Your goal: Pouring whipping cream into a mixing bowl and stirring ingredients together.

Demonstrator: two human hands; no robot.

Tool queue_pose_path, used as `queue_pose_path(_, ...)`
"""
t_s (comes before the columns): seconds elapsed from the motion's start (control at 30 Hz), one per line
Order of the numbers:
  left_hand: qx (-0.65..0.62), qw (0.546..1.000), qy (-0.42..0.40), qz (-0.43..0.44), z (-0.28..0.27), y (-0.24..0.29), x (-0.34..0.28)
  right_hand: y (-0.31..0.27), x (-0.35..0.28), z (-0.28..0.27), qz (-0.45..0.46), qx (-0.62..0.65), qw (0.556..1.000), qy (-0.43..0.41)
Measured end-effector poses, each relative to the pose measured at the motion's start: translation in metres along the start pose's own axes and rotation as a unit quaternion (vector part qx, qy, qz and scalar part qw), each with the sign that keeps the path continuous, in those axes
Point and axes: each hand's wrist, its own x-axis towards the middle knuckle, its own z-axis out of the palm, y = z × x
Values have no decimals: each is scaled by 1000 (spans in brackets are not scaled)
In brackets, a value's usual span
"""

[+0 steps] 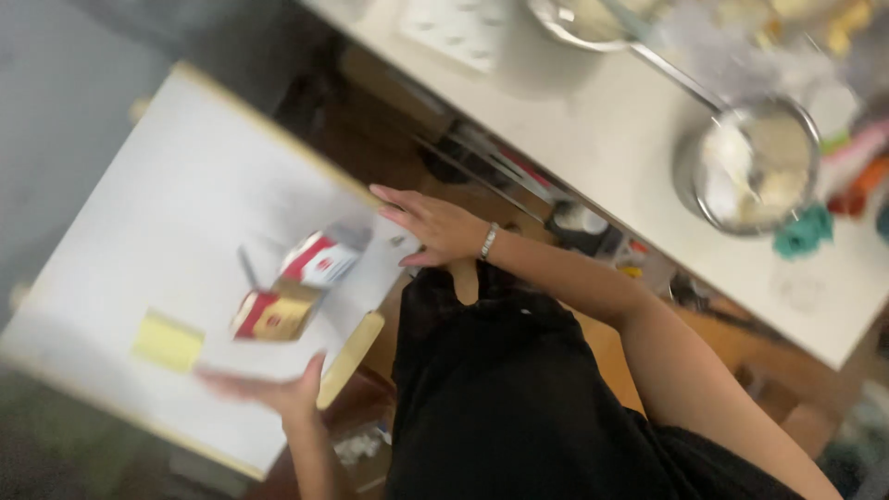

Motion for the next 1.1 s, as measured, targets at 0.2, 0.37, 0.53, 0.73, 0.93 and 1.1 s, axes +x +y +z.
queue_pose_path(0.2,-41,991,82,98,47,101,61,-15,-164,-57,171,-87,949,249)
queue_pose_path(0.37,-90,978,17,189,122,201,84,-15,-352,-104,390,-229,811,371)
queue_pose_path(0.53,-128,957,-45,256,200,292,67,27,-546,-154,499,-271,612,551)
queue_pose_path(0.73,-229,918,-145,291,239,415,23,172,-709,-130,654,-278,576,404)
queue_pose_path(0.93,-172,932,-192,255,242,453,-10,176,-680,-88,749,-278,497,338)
queue_pose_path(1.1,-157,946,-218,184,243,455,-28,97,-600,-50,669,-231,573,412)
